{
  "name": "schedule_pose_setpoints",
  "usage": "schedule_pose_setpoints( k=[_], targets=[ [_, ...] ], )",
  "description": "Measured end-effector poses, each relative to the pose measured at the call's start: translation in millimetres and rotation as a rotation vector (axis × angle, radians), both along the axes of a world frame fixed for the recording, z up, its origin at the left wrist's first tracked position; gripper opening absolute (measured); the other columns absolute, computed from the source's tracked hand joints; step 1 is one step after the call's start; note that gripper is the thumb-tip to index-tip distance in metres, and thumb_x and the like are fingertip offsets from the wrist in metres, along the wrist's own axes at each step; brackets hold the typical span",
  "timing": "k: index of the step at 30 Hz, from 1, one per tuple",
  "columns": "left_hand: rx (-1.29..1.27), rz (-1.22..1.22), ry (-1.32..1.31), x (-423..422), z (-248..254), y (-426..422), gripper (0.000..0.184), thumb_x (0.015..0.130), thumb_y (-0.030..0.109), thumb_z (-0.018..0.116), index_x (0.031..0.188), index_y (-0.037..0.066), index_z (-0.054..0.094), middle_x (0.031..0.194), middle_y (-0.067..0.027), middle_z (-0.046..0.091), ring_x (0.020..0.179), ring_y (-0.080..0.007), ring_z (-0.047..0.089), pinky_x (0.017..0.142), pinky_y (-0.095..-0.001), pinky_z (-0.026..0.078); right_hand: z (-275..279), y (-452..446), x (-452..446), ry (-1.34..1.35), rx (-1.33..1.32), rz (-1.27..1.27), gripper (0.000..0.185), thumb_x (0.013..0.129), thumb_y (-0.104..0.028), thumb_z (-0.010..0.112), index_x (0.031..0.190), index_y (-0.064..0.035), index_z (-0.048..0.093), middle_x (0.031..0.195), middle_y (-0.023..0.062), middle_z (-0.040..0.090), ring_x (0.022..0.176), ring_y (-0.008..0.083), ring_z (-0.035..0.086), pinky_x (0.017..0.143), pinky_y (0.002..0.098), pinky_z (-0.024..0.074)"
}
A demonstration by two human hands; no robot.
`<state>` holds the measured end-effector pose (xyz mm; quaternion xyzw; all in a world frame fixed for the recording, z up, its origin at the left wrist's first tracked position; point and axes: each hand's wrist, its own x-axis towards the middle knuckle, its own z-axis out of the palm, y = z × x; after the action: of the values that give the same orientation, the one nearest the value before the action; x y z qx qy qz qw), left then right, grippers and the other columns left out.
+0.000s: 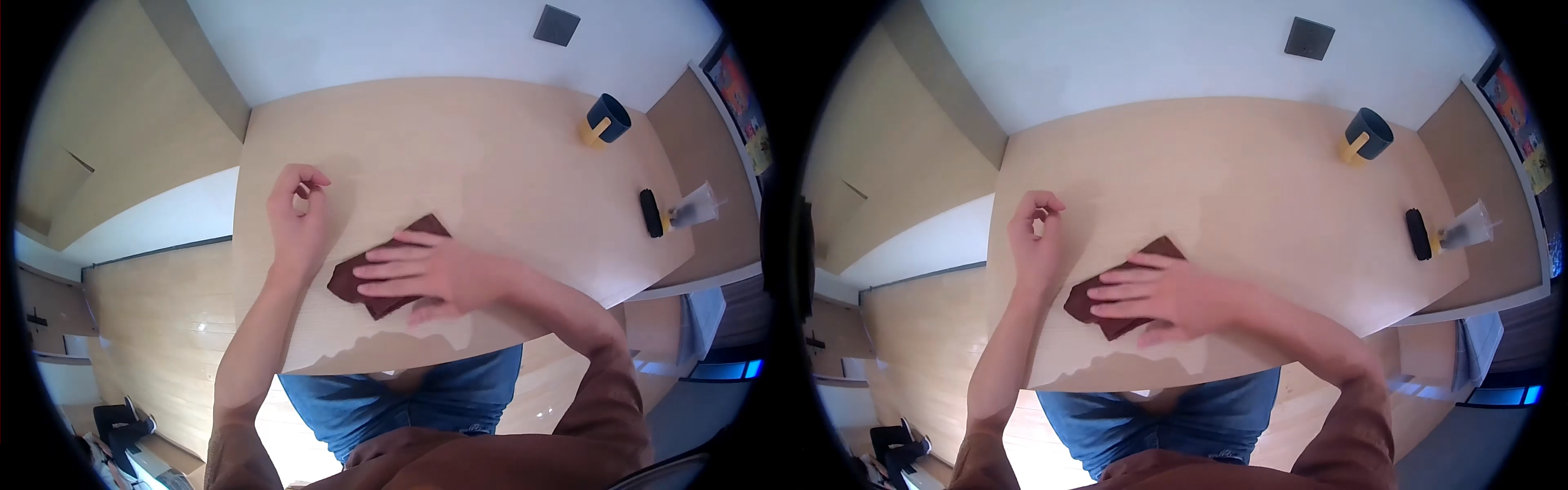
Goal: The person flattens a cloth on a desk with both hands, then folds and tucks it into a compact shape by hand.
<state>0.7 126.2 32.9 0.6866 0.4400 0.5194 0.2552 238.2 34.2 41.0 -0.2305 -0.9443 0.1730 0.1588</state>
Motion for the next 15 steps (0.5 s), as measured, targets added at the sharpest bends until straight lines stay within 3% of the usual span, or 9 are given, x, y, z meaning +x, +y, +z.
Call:
schedule_pose_setpoints(
  k=[1, 3, 4, 6, 8, 11, 13, 15],
  targets=[
    [-0.024, -0.013, -0.051, -2.9, -3.8, 2.2, 0.014, 0.087, -0.008, 0.052, 0.089, 0.003, 0.060, 0.086, -0.0031, 0.063, 0.081, -0.0141, 0.055, 0.076, -0.0284, 0.044, -2.8, 7.5, 5.3, -0.010, 0.038, -0.006, 0.062, 0.101, -0.045, 0.061, 0.153, -0.0133, 0.051, 0.161, 0.0085, 0.045, 0.150, 0.0316, 0.039, 0.122, 0.0550, 0.0287],
    [-0.066, -0.064, -0.155, -9.1, -13.8, 12.2, 0.016, 0.086, -0.009, 0.050, 0.087, 0.003, 0.060, 0.085, -0.0030, 0.063, 0.081, -0.0133, 0.055, 0.075, -0.0274, 0.043, 0.1, 36.9, 38.8, -0.015, -0.006, -0.261, 0.059, 0.102, -0.042, 0.061, 0.153, -0.0129, 0.051, 0.158, 0.0114, 0.049, 0.148, 0.0329, 0.041, 0.121, 0.0515, 0.0306],
    [-0.071, -0.075, -0.161, -8.5, -12.7, 13.4, 0.016, 0.085, -0.010, 0.050, 0.086, 0.002, 0.060, 0.085, -0.0030, 0.063, 0.081, -0.0129, 0.055, 0.075, -0.0272, 0.043, -12.3, 49.5, 59.0, 0.001, 0.087, -0.438, 0.055, 0.102, -0.039, 0.059, 0.150, -0.0131, 0.053, 0.154, 0.0112, 0.052, 0.144, 0.0312, 0.046, 0.122, 0.0514, 0.0289],
    [-0.085, -0.089, -0.183, -8.2, -11.4, 11.1, 0.016, 0.085, -0.010, 0.049, 0.083, 0.002, 0.059, 0.084, -0.0030, 0.062, 0.081, -0.0122, 0.054, 0.075, -0.0266, 0.043, -22.2, 61.6, 96.0, -0.057, 0.182, -0.745, 0.053, 0.105, -0.036, 0.056, 0.151, -0.0106, 0.051, 0.154, 0.0138, 0.052, 0.145, 0.0328, 0.044, 0.123, 0.0509, 0.0284],
    [-0.066, -0.091, -0.173, -7.5, -12.9, 9.3, 0.015, 0.085, -0.010, 0.049, 0.083, 0.002, 0.059, 0.084, -0.0029, 0.062, 0.081, -0.0119, 0.054, 0.075, -0.0266, 0.043, -37.0, 69.3, 127.7, -0.048, 0.234, -1.007, 0.056, 0.106, -0.037, 0.054, 0.153, -0.0084, 0.047, 0.156, 0.0165, 0.049, 0.148, 0.0345, 0.041, 0.122, 0.0558, 0.0272],
    [-0.060, -0.097, -0.170, -2.7, -7.2, 4.0, 0.015, 0.085, -0.010, 0.049, 0.081, 0.001, 0.057, 0.084, -0.0036, 0.061, 0.081, -0.0127, 0.054, 0.076, -0.0267, 0.043, -30.4, 59.8, 117.0, -0.076, 0.225, -1.167, 0.062, 0.102, -0.037, 0.059, 0.154, -0.0072, 0.045, 0.158, 0.0177, 0.045, 0.149, 0.0358, 0.038, 0.120, 0.0621, 0.0258],
    [-0.048, -0.088, -0.177, -2.9, -5.0, -3.5, 0.014, 0.085, -0.010, 0.050, 0.080, 0.001, 0.057, 0.084, -0.0043, 0.060, 0.082, -0.0137, 0.054, 0.077, -0.0268, 0.042, -18.5, 45.3, 81.4, -0.096, 0.183, -1.015, 0.065, 0.096, -0.037, 0.065, 0.151, -0.0081, 0.047, 0.158, 0.0162, 0.044, 0.149, 0.0358, 0.037, 0.117, 0.0653, 0.0262],
    [0.007, -0.093, -0.194, -4.1, -6.3, -1.5, 0.014, 0.085, -0.010, 0.050, 0.080, 0.001, 0.056, 0.085, -0.0050, 0.059, 0.083, -0.0147, 0.054, 0.079, -0.0270, 0.042, -6.6, 33.1, 49.0, -0.067, 0.127, -0.672, 0.065, 0.093, -0.031, 0.067, 0.151, -0.0100, 0.048, 0.157, 0.0138, 0.048, 0.148, 0.0341, 0.041, 0.115, 0.0608, 0.0269]
  ],
)
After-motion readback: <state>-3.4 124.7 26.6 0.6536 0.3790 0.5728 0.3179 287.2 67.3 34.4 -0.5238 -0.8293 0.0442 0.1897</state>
